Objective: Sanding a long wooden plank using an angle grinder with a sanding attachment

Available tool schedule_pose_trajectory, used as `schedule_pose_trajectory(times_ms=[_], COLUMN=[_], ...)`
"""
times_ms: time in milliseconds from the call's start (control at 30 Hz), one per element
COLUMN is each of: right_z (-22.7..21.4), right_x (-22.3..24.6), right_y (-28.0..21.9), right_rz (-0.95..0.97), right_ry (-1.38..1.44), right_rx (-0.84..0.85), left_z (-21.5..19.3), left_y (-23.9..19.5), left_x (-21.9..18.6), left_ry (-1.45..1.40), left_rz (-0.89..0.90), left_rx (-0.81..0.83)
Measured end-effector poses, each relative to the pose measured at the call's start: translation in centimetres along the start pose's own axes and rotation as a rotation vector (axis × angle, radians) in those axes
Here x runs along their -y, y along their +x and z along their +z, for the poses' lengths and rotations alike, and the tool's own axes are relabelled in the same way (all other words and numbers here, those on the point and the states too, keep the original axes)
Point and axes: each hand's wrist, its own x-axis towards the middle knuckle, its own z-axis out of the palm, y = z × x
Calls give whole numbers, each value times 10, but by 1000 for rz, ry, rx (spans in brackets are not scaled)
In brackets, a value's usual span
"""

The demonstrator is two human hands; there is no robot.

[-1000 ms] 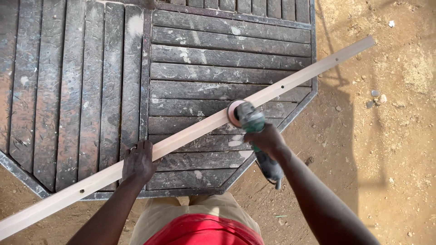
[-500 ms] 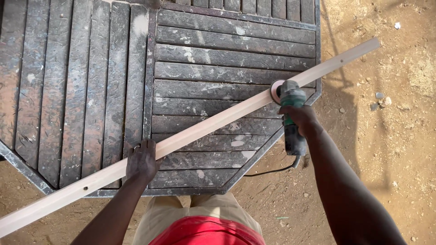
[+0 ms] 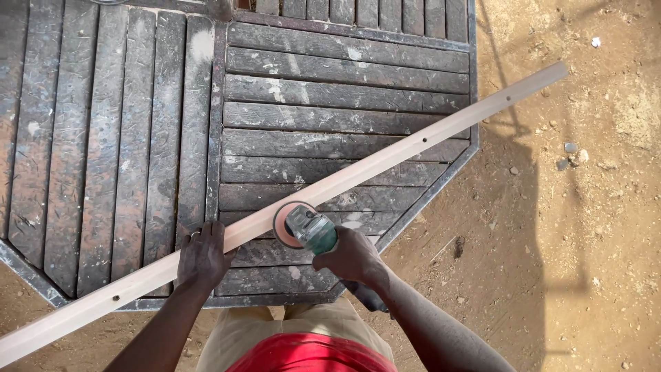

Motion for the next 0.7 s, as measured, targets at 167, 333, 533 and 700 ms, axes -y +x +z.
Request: schedule_pose_trajectory(times_ms=[167,333,533,700], right_z=[-69,-118,-34,77], right_x=[-43,-102,-17,20], right_y=[28,74,13,-16], right_rz=[153,145,130,14], right_ry=[112,424,202,57], right_rx=[-280,-537,-412,-93], left_z=[2,9,-4,-13], left_y=[-1,5,3,4], left_x=[2,4,2,6], left_ry=[-37,-49,-38,-158], left_rz=[3,-25,-20,14], left_rx=[65,110,128,187])
